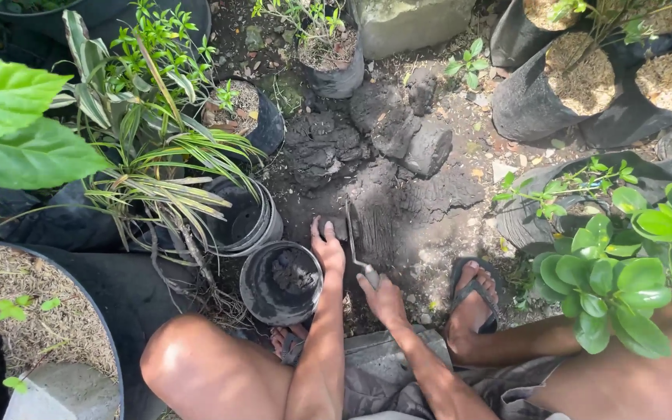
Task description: Using a hand trowel and hands to break up soil on the ground and fill a small pot.
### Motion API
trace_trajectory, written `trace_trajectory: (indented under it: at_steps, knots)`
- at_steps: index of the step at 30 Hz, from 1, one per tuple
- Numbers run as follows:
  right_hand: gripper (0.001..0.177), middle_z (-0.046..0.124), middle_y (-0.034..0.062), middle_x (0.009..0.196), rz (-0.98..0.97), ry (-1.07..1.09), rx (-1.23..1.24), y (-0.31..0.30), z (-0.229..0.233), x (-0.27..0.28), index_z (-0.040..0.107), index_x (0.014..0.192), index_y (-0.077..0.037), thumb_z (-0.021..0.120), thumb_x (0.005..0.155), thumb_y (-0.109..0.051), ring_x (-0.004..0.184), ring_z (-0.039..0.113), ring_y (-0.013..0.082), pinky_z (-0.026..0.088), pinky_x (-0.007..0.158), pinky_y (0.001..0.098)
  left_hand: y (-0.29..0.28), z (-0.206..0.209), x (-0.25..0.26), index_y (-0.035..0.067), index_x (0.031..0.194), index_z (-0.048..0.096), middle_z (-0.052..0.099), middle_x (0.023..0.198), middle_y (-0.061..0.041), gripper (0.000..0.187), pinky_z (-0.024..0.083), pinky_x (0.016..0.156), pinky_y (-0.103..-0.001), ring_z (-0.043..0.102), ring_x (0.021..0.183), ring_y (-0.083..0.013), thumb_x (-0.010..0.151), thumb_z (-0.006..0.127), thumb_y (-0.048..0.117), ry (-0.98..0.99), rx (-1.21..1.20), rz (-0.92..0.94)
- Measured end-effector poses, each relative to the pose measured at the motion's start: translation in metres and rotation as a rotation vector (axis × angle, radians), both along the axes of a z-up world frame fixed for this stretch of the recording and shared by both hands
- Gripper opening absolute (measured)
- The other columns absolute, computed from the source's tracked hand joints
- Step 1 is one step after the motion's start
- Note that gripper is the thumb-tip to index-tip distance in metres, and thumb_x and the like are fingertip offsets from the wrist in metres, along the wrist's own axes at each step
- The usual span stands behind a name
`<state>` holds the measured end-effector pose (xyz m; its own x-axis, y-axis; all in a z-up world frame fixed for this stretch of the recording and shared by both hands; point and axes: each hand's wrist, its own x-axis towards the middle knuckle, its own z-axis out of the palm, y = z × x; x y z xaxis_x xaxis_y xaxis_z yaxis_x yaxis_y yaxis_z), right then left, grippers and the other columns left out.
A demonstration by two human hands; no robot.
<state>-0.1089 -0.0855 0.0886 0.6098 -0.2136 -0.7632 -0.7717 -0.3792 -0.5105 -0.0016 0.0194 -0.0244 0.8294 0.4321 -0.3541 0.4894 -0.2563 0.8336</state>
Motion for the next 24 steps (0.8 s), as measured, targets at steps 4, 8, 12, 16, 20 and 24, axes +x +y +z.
trace_trajectory:
  at_steps: [4, 8, 12, 16, 20, 24]
  knots:
    - [0.067, 0.066, 0.0323, 0.091, -0.14, -0.274, -0.014, 0.012, 0.075, 0.028, 0.055, 0.12, 0.006, 0.061, 0.096, -0.056, 0.088, 0.067, 0.0444, 0.05, 0.072, 0.0541, 0.0, 0.018, 0.0, 0.016, 0.143, 0.058, 0.056, 0.149, -0.016, 0.042, 0.033, 0.123, -0.042, 0.045, 0.143, -0.0306, 0.104, 0.055, 0.032, -0.001, -0.008, -0.002]
    - [0.044, 0.058, 0.0269, 0.061, -0.202, -0.661, -0.083, 0.019, 0.094, 0.04, 0.058, 0.097, 0.003, 0.071, 0.095, -0.039, 0.052, 0.062, 0.0316, 0.048, 0.048, 0.0378, -0.003, -0.001, 0.003, 0.015, 0.142, 0.06, 0.056, 0.149, -0.014, 0.042, 0.033, 0.123, -0.041, 0.046, 0.143, -0.0288, 0.103, 0.057, 0.032, -0.039, -0.035, 0.032]
    - [0.078, 0.065, 0.0398, 0.112, 0.004, -0.109, 0.045, 0.003, 0.042, 0.004, 0.052, 0.134, 0.005, 0.051, 0.098, -0.065, 0.111, 0.066, 0.0494, 0.055, 0.092, 0.0614, -0.003, -0.016, 0.003, 0.016, 0.142, 0.059, 0.054, 0.151, -0.014, 0.043, 0.031, 0.124, -0.04, 0.043, 0.145, -0.0288, 0.103, 0.058, 0.033, -0.052, -0.064, 0.051]
    - [0.069, 0.069, 0.0323, 0.09, -0.06, -0.177, 0.001, 0.01, 0.094, 0.016, 0.062, 0.118, 0.005, 0.056, 0.096, -0.06, 0.087, 0.073, 0.0439, 0.054, 0.071, 0.0553, -0.002, -0.012, -0.001, 0.012, 0.139, 0.062, 0.058, 0.145, -0.017, 0.041, 0.033, 0.122, -0.041, 0.047, 0.142, -0.0307, 0.102, 0.059, 0.028, -0.108, -0.045, 0.049]
    - [0.036, 0.057, 0.0142, 0.052, -0.206, -0.632, 0.031, 0.014, 0.111, 0.034, 0.058, 0.084, -0.004, 0.064, 0.099, -0.036, 0.046, 0.058, 0.0201, 0.045, 0.044, 0.0332, -0.002, -0.012, 0.002, 0.012, 0.139, 0.061, 0.059, 0.145, -0.016, 0.041, 0.032, 0.123, -0.041, 0.047, 0.142, -0.0301, 0.103, 0.058, 0.03, -0.098, -0.043, 0.034]
    - [0.033, 0.056, 0.0063, 0.049, -0.203, -0.743, 0.036, 0.008, 0.026, 0.006, 0.053, 0.079, -0.008, 0.062, 0.1, -0.031, 0.042, 0.055, 0.016, 0.044, 0.043, 0.029, -0.003, 0.01, 0.0, 0.013, 0.141, 0.059, 0.057, 0.147, -0.017, 0.043, 0.031, 0.124, -0.043, 0.046, 0.143, -0.0313, 0.102, 0.057, 0.031, -0.081, -0.056, 0.039]
